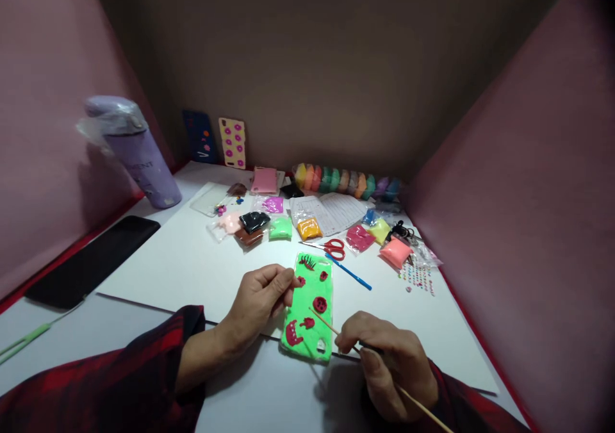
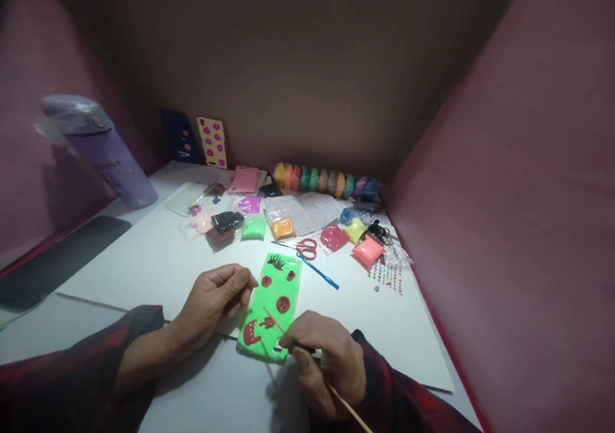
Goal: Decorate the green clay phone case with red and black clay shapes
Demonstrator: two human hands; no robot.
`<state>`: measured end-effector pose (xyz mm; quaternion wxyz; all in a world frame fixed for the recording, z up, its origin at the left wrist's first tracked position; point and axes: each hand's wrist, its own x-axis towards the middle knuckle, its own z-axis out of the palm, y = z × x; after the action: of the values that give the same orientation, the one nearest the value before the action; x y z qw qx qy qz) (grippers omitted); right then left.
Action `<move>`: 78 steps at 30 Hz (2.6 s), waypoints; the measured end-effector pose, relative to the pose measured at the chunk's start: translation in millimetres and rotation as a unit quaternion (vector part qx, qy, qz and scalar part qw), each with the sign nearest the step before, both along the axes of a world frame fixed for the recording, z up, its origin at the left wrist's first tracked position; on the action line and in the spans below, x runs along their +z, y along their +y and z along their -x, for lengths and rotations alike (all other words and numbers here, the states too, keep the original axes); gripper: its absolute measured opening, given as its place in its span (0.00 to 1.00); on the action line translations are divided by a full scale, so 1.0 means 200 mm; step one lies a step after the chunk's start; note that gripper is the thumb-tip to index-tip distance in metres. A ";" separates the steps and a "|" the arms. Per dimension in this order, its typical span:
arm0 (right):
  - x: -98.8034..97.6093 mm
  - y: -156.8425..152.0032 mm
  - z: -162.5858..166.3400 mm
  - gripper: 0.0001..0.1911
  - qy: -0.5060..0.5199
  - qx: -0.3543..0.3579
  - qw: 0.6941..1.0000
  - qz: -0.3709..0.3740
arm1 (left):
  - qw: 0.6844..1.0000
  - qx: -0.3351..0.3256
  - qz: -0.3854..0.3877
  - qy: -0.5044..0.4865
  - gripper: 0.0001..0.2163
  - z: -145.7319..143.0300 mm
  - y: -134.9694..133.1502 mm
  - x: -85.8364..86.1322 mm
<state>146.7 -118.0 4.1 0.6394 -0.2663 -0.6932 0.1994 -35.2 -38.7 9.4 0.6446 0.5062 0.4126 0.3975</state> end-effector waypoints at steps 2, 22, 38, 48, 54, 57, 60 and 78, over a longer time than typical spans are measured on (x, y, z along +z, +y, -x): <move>-0.01 -0.01 -0.02 0.14 -0.005 0.000 1.000 0.022 | 0.998 0.025 -0.047 0.042 0.15 0.01 0.02 0.00; -0.09 -0.04 -0.04 0.06 -0.012 -0.075 0.990 0.120 | 0.989 0.015 -0.091 0.117 0.14 0.01 0.04 -0.04; -0.10 -0.04 -0.05 0.06 -0.008 -0.087 0.989 0.123 | 0.988 0.009 -0.093 0.121 0.13 0.01 0.04 -0.04; -0.11 -0.04 -0.04 0.05 -0.021 -0.103 0.988 0.116 | 0.988 0.008 -0.100 0.115 0.12 0.01 0.04 -0.04; -0.11 -0.05 -0.04 0.06 -0.038 -0.090 0.987 0.129 | 0.987 0.009 -0.104 0.123 0.12 0.01 0.04 -0.04; -0.12 -0.05 -0.04 0.06 -0.039 -0.094 0.985 0.139 | 0.986 0.007 -0.109 0.124 0.13 0.01 0.04 -0.04; -0.12 -0.05 -0.04 0.06 -0.042 -0.099 0.983 0.146 | 0.985 0.008 -0.116 0.127 0.13 0.01 0.04 -0.04; -0.13 -0.05 -0.04 0.06 -0.039 -0.110 0.980 0.163 | 0.987 0.005 -0.105 0.121 0.12 0.01 0.04 -0.03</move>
<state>154.7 -128.5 -21.5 0.5779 -0.4493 -0.6423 0.2272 -37.7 -31.1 2.5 0.5316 0.6134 0.4461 0.3771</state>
